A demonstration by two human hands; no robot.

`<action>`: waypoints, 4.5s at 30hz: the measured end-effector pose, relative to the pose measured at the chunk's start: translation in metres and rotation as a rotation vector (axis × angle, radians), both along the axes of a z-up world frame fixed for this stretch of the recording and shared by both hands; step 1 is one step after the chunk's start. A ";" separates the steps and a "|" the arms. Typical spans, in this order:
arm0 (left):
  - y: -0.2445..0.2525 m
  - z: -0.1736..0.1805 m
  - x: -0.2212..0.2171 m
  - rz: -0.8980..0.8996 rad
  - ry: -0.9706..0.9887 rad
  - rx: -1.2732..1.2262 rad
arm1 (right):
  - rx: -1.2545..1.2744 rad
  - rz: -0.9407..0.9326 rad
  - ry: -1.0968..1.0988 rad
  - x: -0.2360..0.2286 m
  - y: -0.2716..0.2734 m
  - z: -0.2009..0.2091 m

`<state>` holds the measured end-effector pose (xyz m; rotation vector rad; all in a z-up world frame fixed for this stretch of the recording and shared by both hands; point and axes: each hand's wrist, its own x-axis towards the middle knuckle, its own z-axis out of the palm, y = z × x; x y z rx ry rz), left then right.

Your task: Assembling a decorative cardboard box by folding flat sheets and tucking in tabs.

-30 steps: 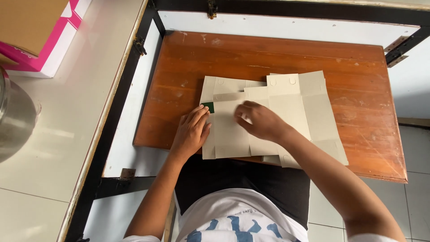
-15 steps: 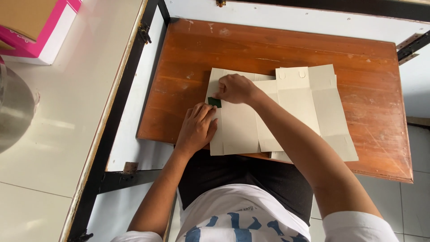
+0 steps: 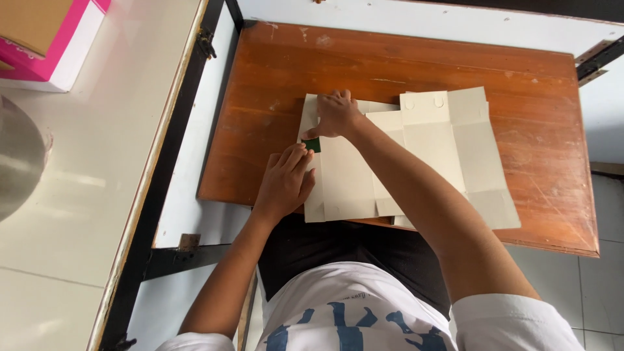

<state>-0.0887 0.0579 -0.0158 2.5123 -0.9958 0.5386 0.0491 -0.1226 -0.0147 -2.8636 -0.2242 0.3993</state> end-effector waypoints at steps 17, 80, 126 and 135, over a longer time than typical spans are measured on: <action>0.005 0.023 -0.004 -0.068 0.221 -0.021 | 0.203 0.075 -0.060 -0.023 -0.049 0.004; -0.012 0.029 0.023 -0.020 0.706 -0.196 | -0.084 0.277 0.121 -0.085 -0.016 0.079; -0.013 0.034 0.012 -0.066 0.661 -0.200 | 0.371 0.097 0.062 -0.108 -0.064 0.058; -0.014 0.032 -0.017 -0.094 0.174 -0.121 | 0.340 0.295 -0.385 -0.075 -0.087 0.039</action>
